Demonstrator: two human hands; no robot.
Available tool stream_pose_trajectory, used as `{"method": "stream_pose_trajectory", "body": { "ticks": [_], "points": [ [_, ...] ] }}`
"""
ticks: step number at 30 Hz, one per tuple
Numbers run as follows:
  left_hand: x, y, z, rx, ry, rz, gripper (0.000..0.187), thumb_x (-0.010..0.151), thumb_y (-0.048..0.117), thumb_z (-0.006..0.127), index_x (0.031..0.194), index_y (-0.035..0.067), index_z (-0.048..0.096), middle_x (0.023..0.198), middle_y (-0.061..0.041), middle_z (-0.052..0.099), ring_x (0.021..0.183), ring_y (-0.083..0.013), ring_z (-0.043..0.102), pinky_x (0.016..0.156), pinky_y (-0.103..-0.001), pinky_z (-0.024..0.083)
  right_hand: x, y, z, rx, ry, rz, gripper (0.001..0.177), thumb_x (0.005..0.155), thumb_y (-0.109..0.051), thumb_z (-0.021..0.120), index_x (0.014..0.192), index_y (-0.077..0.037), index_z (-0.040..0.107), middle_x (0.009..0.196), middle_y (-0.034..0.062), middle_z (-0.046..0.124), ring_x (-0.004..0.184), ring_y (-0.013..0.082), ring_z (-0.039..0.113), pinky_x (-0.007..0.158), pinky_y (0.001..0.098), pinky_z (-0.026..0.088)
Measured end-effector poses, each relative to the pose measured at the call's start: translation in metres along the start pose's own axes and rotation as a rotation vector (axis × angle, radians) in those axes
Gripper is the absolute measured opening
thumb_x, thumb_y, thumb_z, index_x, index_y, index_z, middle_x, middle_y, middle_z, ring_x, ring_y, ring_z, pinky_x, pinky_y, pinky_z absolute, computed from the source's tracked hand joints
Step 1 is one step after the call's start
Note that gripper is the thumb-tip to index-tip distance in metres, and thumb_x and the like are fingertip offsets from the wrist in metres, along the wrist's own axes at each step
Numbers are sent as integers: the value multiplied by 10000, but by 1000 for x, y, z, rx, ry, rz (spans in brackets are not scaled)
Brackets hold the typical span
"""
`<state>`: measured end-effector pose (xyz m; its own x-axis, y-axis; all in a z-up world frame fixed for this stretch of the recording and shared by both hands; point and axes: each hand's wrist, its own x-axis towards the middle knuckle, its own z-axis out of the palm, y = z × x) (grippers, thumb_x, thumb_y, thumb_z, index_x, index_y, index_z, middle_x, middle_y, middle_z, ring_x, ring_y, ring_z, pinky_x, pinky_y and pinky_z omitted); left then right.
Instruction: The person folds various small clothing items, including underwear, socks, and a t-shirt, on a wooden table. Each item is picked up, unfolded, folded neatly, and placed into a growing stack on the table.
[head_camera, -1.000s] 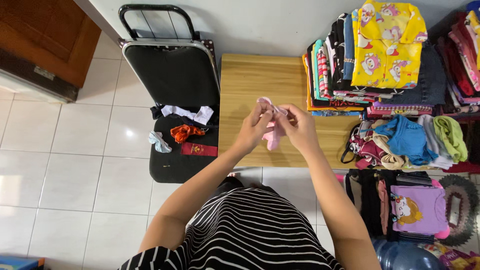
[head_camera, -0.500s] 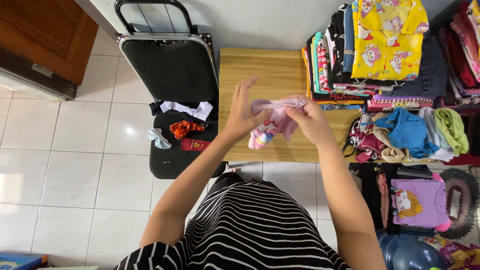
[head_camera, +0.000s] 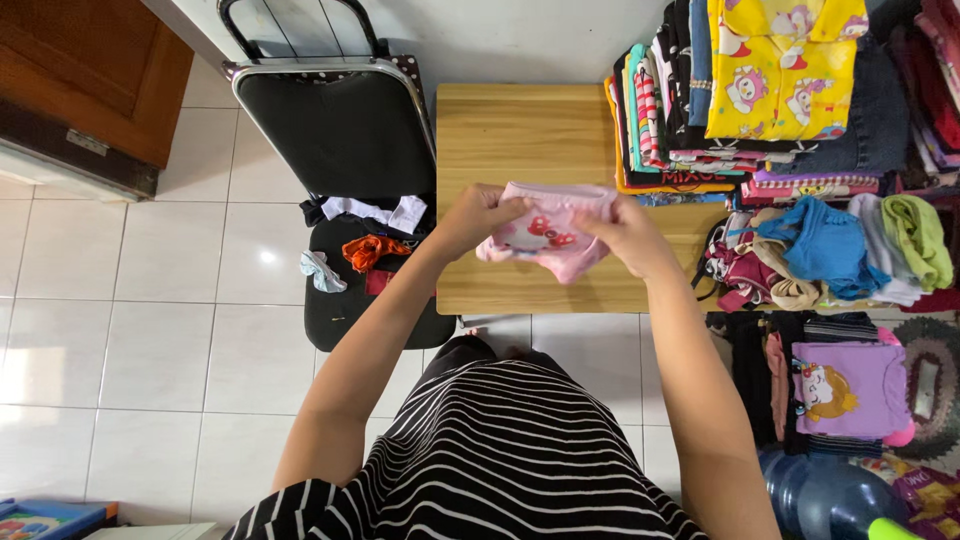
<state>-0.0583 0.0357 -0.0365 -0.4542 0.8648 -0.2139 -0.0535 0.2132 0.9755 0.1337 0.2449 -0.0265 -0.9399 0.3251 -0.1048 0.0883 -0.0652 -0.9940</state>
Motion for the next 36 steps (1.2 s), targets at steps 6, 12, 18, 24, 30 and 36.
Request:
{"method": "stream_pose_trajectory", "body": {
  "ticks": [6,12,18,24,30,36],
  "points": [
    [14,-5,-3,325,-42,193,170,935,171,721,1025,36,775,761,-67,745,668,-93,662,613,-279,532,21,28,-3,-255,49,192,192,940,-110,698,1115,-42,736,970,64,735,805,143,658,715,327,538],
    [18,-35,6,492,173,432,391,823,73,672,1201,136,751,1052,-115,763,797,-228,710,748,-363,591,16,55,-1,-594,273,-182,211,948,15,663,1119,-69,754,1057,69,761,947,201,705,831,336,551],
    [-15,-137,22,812,-46,425,459,795,51,669,1212,208,782,1192,-55,732,1103,-268,677,855,-400,575,-20,155,12,-960,187,-392,281,767,-22,760,1038,-96,749,1088,108,742,1163,342,635,992,480,523],
    [-45,-190,40,846,65,611,283,762,144,712,1042,159,749,1099,-25,739,1149,-282,672,984,-456,529,-73,202,22,-852,129,-215,392,733,-31,767,1118,-103,769,1125,107,763,1168,332,612,962,475,517],
    [-16,-193,46,739,81,287,94,903,149,690,972,86,685,877,-134,710,873,-335,698,817,-458,568,-61,192,15,-663,217,39,359,866,-80,729,1219,-42,676,1054,159,696,896,287,690,758,364,565],
    [23,-190,51,518,350,-4,170,933,276,692,973,112,680,717,-115,712,654,-346,697,604,-476,545,-24,166,16,-482,338,205,382,944,-158,712,1303,-61,626,930,108,721,811,237,715,741,331,561]
  ]
}}
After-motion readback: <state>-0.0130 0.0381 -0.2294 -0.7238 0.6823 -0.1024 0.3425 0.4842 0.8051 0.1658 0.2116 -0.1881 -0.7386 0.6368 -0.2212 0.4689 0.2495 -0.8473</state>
